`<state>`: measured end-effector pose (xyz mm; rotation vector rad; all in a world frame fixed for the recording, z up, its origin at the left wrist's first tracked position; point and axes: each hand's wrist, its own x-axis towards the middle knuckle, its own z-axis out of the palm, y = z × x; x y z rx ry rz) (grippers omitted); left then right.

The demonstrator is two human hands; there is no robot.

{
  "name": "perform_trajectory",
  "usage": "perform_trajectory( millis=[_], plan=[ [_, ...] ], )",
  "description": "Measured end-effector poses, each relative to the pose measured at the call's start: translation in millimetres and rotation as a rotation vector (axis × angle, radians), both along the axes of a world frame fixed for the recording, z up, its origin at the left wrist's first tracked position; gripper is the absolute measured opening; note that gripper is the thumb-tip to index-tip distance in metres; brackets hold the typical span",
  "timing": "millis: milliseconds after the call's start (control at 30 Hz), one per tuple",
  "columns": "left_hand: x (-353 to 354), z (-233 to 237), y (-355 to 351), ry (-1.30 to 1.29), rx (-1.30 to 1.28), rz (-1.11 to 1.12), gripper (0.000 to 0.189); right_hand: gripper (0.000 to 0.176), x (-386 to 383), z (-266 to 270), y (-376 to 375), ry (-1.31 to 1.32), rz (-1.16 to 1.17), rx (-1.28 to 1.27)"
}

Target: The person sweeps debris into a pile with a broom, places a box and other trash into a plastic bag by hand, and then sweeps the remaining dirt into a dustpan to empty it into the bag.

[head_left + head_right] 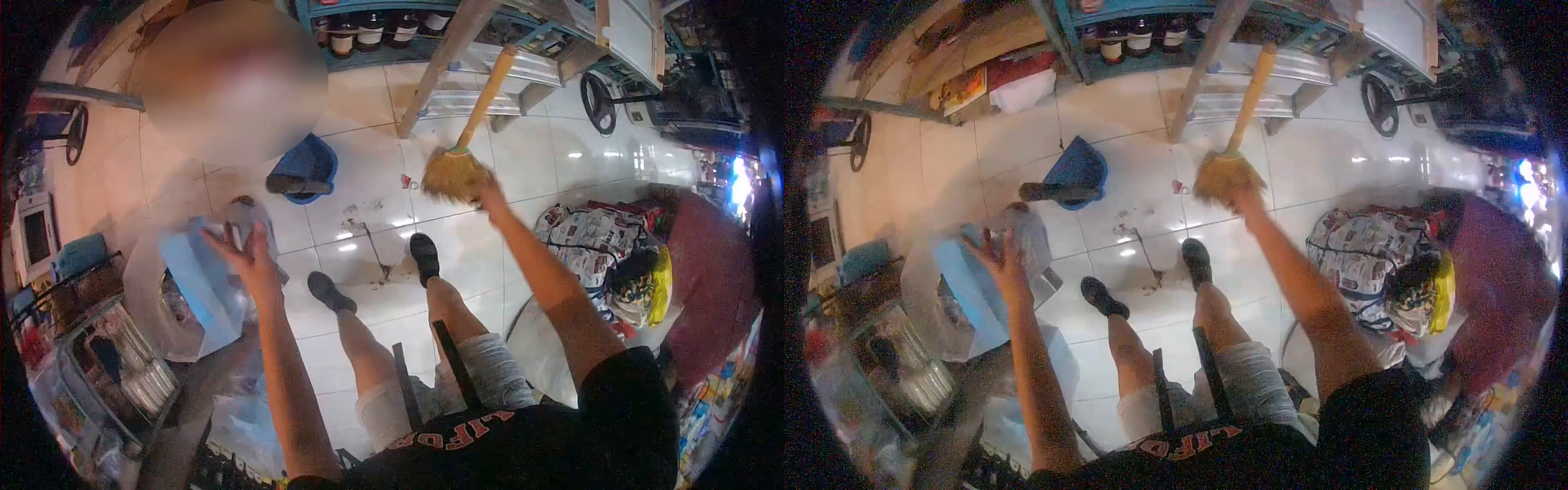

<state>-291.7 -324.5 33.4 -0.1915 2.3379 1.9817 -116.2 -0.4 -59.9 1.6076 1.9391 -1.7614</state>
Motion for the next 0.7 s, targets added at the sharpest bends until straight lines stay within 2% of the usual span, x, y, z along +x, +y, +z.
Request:
perform_trajectory(
  millis=[67, 133, 200, 233, 300, 433, 500, 633, 700],
  plan=[
    [-17.1, 4.1, 32.9, -0.017, -0.046, -0.011, 0.063, 0.050, -27.7, -25.9, 73.7, 0.202, -0.179, -0.187],
    [-35.1, 7.8, 60.3, -0.036, -0.099, -0.008, 0.060, 0.046, -74.7, -3.6, 110.1, 0.108, -0.288, -0.214],
    [-50.6, 10.8, 81.2, -0.484, -0.215, -0.087, 0.056, 0.050, -107.0, 1.5, 132.3, 0.198, -0.380, -0.318],
    [-51.1, 8.5, 86.6, -0.482, -0.231, -0.072, 0.056, 0.050, -120.5, -10.9, 147.4, 0.197, -0.372, -0.338],
    [-49.1, -0.1, 93.2, -0.600, -0.382, -0.130, 0.053, 0.054, -137.2, -37.8, 176.7, 0.588, -0.567, -0.691],
    [-41.0, -20.2, 79.1, -0.480, -0.466, -0.018, 0.042, 0.056, -143.3, -49.1, 192.7, 0.715, -0.653, -0.768],
    [-42.2, -23.6, 61.0, -0.536, -0.405, -0.047, 0.038, 0.047, -143.9, -36.4, 184.6, 0.575, -0.801, -0.675],
    [-23.7, -19.7, 39.6, -0.656, -0.342, -0.068, 0.032, 0.035, -127.5, -41.5, 183.0, 0.706, -0.670, -0.740],
    [-17.9, -31.7, 14.4, -0.657, -0.364, -0.099, 0.031, 0.039, -112.3, -32.4, 173.9, 0.624, -0.884, -0.919]
  ],
)
